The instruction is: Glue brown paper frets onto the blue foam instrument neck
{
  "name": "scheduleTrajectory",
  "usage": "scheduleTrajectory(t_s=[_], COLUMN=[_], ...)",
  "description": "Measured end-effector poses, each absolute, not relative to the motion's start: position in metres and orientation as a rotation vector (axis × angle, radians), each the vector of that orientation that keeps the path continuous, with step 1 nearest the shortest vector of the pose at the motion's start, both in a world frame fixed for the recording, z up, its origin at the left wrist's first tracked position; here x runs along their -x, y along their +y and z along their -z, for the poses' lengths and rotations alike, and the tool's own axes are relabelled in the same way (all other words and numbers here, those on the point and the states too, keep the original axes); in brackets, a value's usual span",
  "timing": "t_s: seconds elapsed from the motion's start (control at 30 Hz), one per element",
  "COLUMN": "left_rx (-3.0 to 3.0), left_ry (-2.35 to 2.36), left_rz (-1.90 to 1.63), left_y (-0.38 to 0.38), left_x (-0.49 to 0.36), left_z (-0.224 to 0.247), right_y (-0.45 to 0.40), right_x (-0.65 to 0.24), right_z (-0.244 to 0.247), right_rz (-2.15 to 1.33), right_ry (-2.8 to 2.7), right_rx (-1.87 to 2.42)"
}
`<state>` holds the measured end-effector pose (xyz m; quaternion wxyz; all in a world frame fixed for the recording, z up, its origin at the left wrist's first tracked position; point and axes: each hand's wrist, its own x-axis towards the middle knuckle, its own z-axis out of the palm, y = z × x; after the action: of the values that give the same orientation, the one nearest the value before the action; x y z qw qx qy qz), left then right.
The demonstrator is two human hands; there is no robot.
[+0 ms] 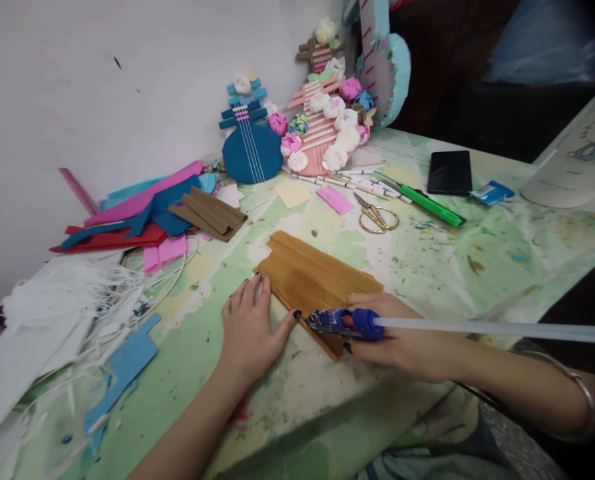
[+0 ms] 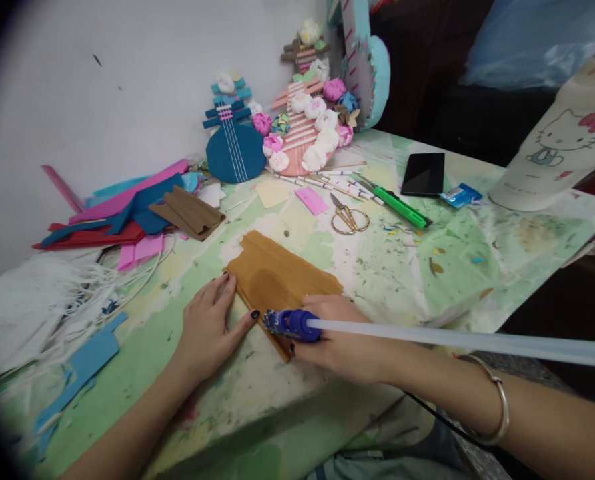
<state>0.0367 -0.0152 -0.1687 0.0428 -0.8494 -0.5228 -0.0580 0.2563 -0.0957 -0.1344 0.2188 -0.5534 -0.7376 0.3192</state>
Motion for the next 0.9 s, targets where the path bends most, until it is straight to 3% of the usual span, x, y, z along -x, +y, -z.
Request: scheduleTrajectory(t_s=[0.37, 0.9], left_rx=[2.598, 2.631], left_ry=[-1.585, -1.601], left_rz=[0.182, 0.111], left_y=[-0.015, -0.018], left_x=[-0.037, -0.043], left_z=[0.169, 0.168], right_y=[-0.118, -0.151], right_x=[-0.268, -0.273], right_z=[0.137, 0.142], right_rz=[-0.923, -0.991], right_ry=[-2.089, -1.992], right_rx=[1.328, 1.404])
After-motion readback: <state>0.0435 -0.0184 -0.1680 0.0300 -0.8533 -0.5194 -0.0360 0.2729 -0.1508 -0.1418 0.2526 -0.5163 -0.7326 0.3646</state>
